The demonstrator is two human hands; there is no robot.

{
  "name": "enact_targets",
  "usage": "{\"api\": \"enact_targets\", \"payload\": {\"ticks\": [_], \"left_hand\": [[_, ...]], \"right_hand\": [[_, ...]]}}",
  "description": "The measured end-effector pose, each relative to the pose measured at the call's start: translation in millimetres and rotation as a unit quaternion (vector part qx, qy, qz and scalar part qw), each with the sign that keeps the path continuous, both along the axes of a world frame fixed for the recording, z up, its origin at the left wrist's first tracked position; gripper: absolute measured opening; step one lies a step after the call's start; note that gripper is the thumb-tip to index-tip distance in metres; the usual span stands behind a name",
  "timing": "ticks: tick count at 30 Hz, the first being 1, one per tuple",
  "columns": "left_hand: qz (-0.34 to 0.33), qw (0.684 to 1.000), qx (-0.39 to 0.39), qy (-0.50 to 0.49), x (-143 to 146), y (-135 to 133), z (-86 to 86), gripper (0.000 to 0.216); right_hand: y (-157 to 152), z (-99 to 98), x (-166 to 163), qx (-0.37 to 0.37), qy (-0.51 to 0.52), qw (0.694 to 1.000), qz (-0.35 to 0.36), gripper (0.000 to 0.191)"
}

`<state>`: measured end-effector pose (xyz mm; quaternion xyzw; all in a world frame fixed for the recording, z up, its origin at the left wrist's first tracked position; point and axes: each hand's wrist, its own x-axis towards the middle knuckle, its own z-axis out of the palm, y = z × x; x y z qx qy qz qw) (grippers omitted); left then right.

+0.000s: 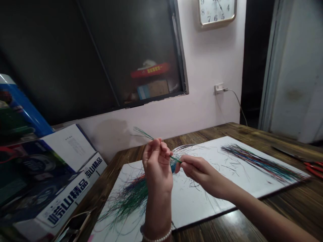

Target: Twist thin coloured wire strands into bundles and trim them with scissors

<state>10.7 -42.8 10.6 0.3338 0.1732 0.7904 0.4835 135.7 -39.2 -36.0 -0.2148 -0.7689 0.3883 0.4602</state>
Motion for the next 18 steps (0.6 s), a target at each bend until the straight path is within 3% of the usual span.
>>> {"api": "enact_targets", "payload": {"ticks": [3,6,9,14,18], "left_hand": [[-0.093,0.994,-0.028,-0.052,-1.0,-5.3,3.3,0.018],[-0.129,0.987,-0.021,-0.088,0.7,-12.0,6.2,0.028],[-0.118,0.989,0.007,-0.094,3.7,-16.0,8.1,0.034],[-0.085,0.991,0.011,-0.102,2.2,-13.1,8.8,0.035],[-0.070,0.989,0.012,-0.126,-2.1,-11.2,8.5,0.035]], "right_hand": [[1.2,-3.8,-6.7,0.011,0.033,0.999,-0.027,0.022],[2.2,-7.5,-11.8,0.048,0.085,0.992,-0.075,0.021],[1.4,-8.2,-11.1,0.069,0.078,0.992,-0.068,0.021],[-1.5,-1.6,1.4,0.055,-0.053,0.997,0.002,0.019],[-1.5,0.9,5.0,0.050,-0.106,0.993,-0.012,0.022]]}}
